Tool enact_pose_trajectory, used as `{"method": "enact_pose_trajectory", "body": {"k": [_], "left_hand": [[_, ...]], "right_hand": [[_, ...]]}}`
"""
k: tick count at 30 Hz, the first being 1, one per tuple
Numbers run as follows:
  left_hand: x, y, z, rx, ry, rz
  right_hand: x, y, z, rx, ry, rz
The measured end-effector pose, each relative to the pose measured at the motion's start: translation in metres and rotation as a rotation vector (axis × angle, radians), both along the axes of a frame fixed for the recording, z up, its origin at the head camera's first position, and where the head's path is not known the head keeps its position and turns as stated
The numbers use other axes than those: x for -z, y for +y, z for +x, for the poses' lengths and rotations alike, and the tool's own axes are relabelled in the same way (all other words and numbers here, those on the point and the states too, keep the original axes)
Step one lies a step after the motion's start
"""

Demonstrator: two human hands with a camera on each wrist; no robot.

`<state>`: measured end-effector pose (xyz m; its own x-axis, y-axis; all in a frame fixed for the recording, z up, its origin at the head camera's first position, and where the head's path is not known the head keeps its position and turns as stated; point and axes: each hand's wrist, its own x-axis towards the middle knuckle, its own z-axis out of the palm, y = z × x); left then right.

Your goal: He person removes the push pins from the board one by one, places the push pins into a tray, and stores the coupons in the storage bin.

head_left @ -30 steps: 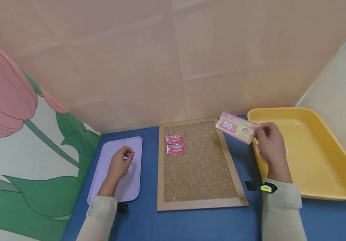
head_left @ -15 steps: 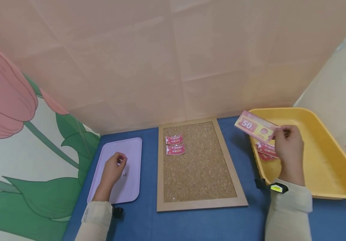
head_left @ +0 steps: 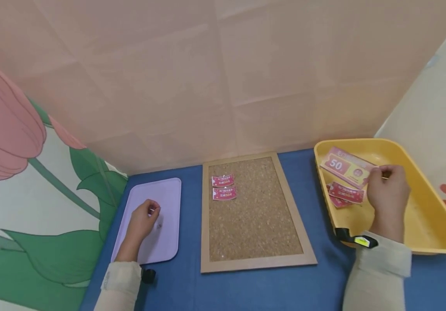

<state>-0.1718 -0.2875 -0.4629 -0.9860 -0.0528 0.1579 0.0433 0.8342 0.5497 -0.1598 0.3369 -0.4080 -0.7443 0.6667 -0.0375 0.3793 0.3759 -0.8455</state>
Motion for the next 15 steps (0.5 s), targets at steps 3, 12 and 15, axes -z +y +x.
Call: {"method": "enact_pose_trajectory", "body": {"k": [3,12,15], "left_hand": [[0.0,0.0,0.0,0.004,-0.034,-0.016],[0.002,0.0,0.001,0.005,-0.095,-0.042],[0.002,0.0,0.002,0.009,-0.1,-0.054]], "right_hand": [[0.002,0.0,-0.001,-0.001,0.006,-0.003],[0.0,-0.017,-0.005,-0.028,0.09,0.078],[-0.003,-0.025,-0.006,-0.063,0.108,0.103]]}}
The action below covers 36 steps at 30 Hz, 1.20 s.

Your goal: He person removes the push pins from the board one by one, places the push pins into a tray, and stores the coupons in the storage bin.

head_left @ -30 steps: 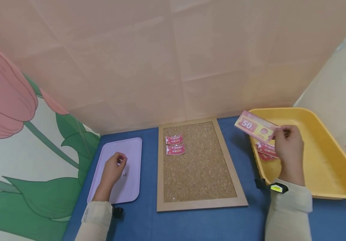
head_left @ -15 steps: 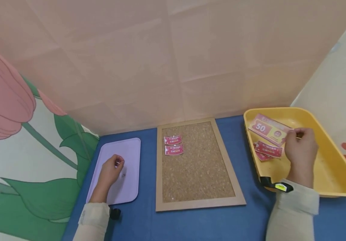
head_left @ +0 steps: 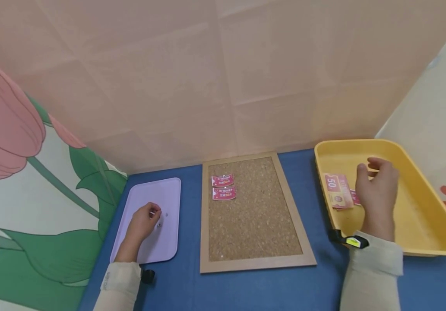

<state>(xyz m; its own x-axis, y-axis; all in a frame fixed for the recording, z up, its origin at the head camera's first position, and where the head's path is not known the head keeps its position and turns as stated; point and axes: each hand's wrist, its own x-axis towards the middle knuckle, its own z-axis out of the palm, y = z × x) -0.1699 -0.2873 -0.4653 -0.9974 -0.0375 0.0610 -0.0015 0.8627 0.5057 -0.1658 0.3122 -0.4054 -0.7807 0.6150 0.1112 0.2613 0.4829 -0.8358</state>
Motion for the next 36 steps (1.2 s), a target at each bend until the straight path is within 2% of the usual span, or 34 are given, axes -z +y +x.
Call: {"method": "enact_pose_trajectory", "body": {"k": [5,9,13,18,23,29,36], "left_hand": [[-0.005,0.004,0.001,0.007,-0.002,-0.014],[-0.012,0.013,0.0,0.033,0.024,-0.012],[-0.02,0.024,0.0,0.063,0.057,-0.003],[-0.029,0.04,-0.001,0.089,0.09,0.007],[-0.038,0.058,-0.002,0.118,0.081,0.027],[-0.043,0.075,-0.006,0.142,0.07,0.025],[-0.047,0.085,-0.008,0.163,0.106,0.05]], "right_hand": [[-0.007,-0.018,-0.001,-0.082,0.037,0.039],[-0.012,-0.035,-0.001,-0.145,0.134,0.076],[-0.014,-0.054,-0.003,-0.213,0.235,0.107],[-0.017,-0.08,-0.007,-0.335,0.31,0.127],[-0.017,-0.101,-0.01,-0.447,0.371,0.141],[-0.014,-0.119,-0.012,-0.548,0.367,0.14],[-0.01,-0.14,-0.013,-0.639,0.343,0.112]]}}
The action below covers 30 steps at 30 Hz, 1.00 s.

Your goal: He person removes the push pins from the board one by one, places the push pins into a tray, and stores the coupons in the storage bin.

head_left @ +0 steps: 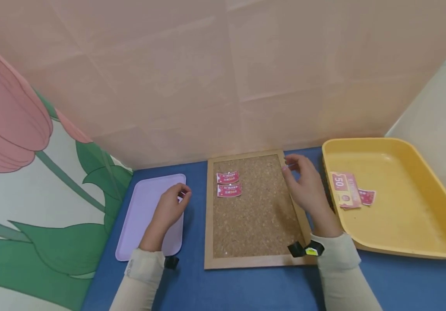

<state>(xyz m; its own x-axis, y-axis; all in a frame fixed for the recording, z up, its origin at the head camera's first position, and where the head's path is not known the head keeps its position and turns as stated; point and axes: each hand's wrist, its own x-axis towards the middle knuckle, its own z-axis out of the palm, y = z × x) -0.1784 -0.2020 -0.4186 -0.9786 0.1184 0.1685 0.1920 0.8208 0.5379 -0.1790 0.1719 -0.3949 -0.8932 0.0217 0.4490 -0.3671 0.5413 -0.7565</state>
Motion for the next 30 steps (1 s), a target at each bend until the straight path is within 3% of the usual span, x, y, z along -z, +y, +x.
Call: {"method": "enact_pose_trajectory", "body": {"k": [8,20,26,30], "left_hand": [[-0.004,0.017,-0.009,0.023,0.041,0.066],[0.0,0.043,-0.017,0.062,0.026,0.085],[0.003,0.055,-0.022,0.114,0.032,0.075],[0.006,0.062,-0.028,0.11,0.006,0.047]], "right_hand": [[0.007,-0.028,-0.007,-0.093,-0.031,0.003],[0.023,-0.059,-0.03,-0.18,-0.095,-0.053],[0.032,-0.068,-0.037,-0.184,-0.183,-0.026],[0.041,-0.073,-0.041,-0.222,-0.247,-0.038]]}}
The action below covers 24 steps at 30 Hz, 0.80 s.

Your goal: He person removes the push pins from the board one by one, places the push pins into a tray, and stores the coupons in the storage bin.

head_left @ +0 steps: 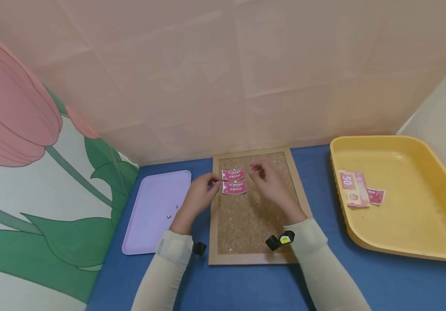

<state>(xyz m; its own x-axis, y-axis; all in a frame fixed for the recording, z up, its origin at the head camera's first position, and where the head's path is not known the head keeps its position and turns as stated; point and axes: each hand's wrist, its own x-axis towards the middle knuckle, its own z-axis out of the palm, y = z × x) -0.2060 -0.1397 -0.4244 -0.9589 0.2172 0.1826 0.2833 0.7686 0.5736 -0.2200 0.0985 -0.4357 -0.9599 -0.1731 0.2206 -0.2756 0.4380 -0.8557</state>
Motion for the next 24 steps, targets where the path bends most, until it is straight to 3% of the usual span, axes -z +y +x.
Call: {"method": "enact_pose_trajectory", "body": {"k": [9,24], "left_hand": [[0.005,0.021,-0.012,-0.017,-0.144,-0.105],[0.011,0.036,-0.024,-0.027,-0.157,-0.178]], "right_hand": [[0.016,-0.01,-0.015,-0.029,-0.122,0.001],[0.035,-0.019,-0.04,-0.018,-0.173,0.011]]}}
